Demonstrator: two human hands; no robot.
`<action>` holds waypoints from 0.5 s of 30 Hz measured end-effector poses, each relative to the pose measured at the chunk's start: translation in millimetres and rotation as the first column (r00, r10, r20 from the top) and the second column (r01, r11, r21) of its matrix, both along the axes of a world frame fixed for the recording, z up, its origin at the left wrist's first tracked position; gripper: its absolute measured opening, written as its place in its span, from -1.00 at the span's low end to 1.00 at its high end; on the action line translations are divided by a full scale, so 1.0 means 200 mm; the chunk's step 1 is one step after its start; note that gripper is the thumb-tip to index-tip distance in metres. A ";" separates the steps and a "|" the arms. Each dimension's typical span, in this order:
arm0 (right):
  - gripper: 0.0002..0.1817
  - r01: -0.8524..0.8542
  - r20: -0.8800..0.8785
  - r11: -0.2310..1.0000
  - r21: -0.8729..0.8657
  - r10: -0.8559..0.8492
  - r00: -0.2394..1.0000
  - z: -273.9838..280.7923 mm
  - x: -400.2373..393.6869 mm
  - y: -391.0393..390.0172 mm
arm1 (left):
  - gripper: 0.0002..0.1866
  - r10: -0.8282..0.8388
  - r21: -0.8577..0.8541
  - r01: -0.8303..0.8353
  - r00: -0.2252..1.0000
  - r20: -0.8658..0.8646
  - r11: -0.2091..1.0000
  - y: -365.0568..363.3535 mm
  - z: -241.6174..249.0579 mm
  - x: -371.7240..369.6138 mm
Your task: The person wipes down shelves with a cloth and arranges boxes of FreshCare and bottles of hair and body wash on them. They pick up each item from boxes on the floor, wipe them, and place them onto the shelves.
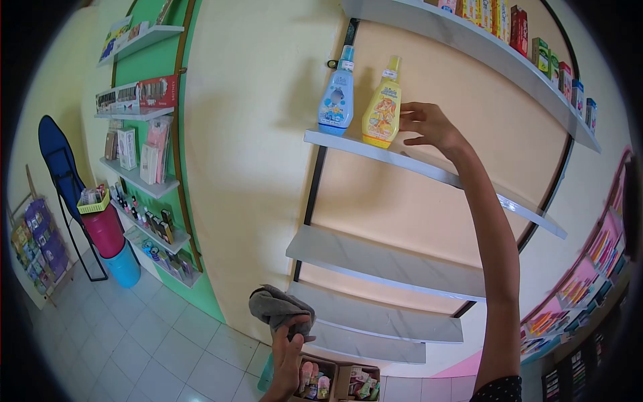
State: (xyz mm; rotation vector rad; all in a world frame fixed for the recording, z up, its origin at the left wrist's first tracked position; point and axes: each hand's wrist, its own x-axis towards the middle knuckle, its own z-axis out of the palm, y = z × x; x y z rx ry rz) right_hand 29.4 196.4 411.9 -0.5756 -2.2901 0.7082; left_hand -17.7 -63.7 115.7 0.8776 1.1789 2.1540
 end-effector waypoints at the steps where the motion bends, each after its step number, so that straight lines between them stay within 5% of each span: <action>1: -0.48 -0.043 0.059 0.998 -0.047 0.046 0.997 0.00 -0.01 0.00 | -0.54 -0.002 -0.001 0.002 1.000 0.001 1.000 0.00 0.00 0.00; 15: -0.56 -0.119 0.079 0.988 -0.103 0.127 0.989 -0.01 -0.07 0.09 | -0.55 -0.009 0.003 0.009 1.000 -0.004 1.000 0.00 0.00 0.02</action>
